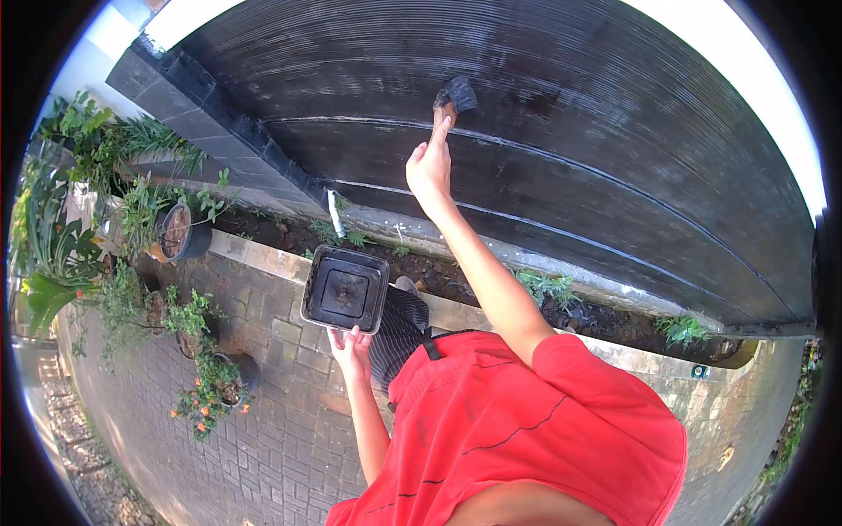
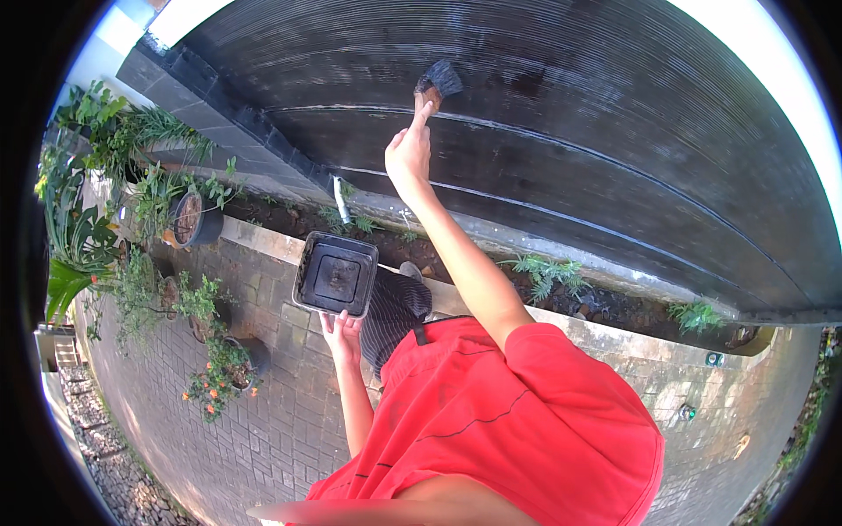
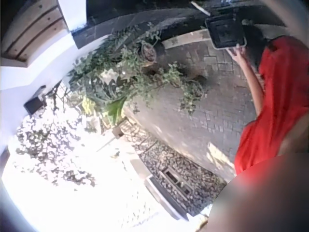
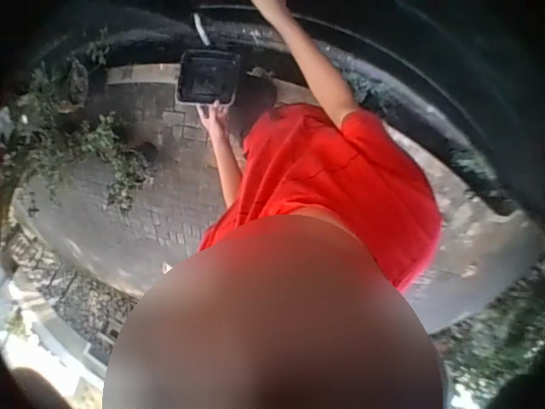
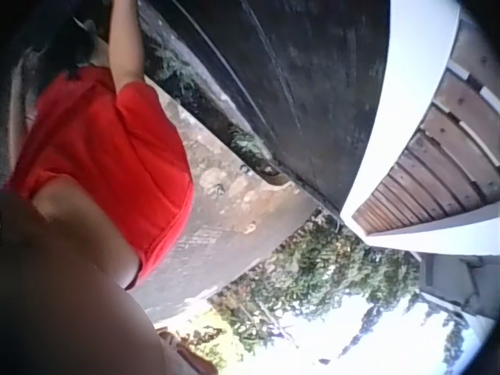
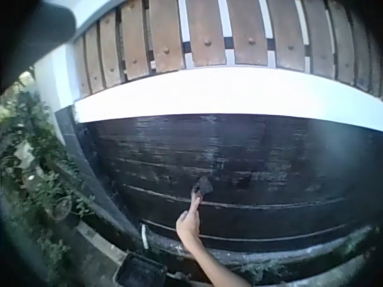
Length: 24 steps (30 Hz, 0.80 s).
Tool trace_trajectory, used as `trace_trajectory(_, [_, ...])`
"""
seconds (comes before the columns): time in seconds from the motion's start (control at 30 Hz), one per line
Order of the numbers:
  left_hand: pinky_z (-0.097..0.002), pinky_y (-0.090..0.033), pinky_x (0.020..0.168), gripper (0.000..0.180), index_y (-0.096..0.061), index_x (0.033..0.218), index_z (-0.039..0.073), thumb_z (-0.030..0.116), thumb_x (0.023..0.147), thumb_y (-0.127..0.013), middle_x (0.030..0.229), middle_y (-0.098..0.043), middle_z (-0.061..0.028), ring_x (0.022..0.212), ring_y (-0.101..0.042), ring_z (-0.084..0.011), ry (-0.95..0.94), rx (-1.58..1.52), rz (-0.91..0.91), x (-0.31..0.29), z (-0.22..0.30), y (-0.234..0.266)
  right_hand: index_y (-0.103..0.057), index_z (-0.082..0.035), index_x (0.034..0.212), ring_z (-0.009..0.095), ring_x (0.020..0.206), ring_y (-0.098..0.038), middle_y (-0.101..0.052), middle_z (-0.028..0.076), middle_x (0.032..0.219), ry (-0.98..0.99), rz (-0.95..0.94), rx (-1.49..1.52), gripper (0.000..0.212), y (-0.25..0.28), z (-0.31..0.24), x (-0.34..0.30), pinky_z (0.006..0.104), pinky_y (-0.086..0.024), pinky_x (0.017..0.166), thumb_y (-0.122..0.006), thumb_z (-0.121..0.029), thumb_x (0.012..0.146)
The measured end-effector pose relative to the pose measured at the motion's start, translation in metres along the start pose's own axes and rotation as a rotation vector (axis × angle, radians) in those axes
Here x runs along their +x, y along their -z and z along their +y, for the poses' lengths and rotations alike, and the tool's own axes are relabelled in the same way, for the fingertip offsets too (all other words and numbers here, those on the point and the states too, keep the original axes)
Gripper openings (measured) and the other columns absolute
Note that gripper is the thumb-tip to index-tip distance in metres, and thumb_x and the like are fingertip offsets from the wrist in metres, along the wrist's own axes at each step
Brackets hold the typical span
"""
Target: The recorder is painting a black wall or fence using a brush and a small container of paint.
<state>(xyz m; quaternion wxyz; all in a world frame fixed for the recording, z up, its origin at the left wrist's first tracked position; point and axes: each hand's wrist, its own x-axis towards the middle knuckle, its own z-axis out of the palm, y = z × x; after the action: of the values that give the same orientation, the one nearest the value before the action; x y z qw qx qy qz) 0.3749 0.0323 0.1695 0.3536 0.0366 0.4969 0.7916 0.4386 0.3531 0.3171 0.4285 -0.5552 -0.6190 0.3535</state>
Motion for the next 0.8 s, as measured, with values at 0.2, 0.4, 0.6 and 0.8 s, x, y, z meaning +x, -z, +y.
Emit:
trace_trajectory(0.2, [-0.0416,-0.049,0.077,0.073,-0.012,0.136,0.013,0.001,0.078,-0.054,0.117,-0.046,-0.0155,0.095,-0.056,-0.0278,0.043,-0.071,-0.059,0.018,0.001,-0.016,-0.04,-0.006,0.129,0.007,0.047,-0.045,-0.055,0.002,0.08,-0.06,-0.56,0.642,0.043,0.031,-0.008,-0.008,0.023,-0.037,0.039,-0.049,-0.02,0.089])
trace_trajectory(0.4, [-0.0387,-0.049,0.075,0.066,-0.019,0.132,0.013,0.003,0.078,-0.055,0.109,-0.051,-0.0128,0.091,-0.057,-0.024,0.041,-0.076,-0.193,0.019,-0.003,-0.057,-0.053,-0.003,0.091,0.001,0.042,-0.031,-0.049,-0.002,0.071,-0.177,-0.513,1.024,0.016,0.045,-0.038,0.048,0.0165,-0.024,0.035,-0.048,-0.018,0.09])
trace_trajectory(0.6, [-0.0397,-0.05,0.072,0.068,-0.018,0.131,0.011,0.005,0.077,-0.058,0.092,-0.053,-0.0108,0.086,-0.058,-0.0239,0.089,-0.038,-0.248,0.025,-0.011,-0.054,-0.049,-0.005,0.121,-0.001,0.039,-0.032,-0.054,-0.001,0.076,-0.055,-0.164,0.825,0.033,0.095,-0.001,0.039,0.016,-0.023,0.032,-0.049,-0.014,0.09])
trace_trajectory(0.8, [-0.0416,-0.049,0.075,0.073,-0.012,0.134,0.012,0.004,0.078,-0.057,0.094,-0.052,-0.0109,0.088,-0.057,-0.0246,0.109,-0.078,-0.263,0.042,-0.011,-0.055,-0.054,-0.007,0.118,0.0,0.045,-0.033,-0.05,-0.005,0.069,-0.022,0.1,0.623,0.03,0.165,0.046,0.021,0.017,-0.026,0.038,-0.05,-0.015,0.089])
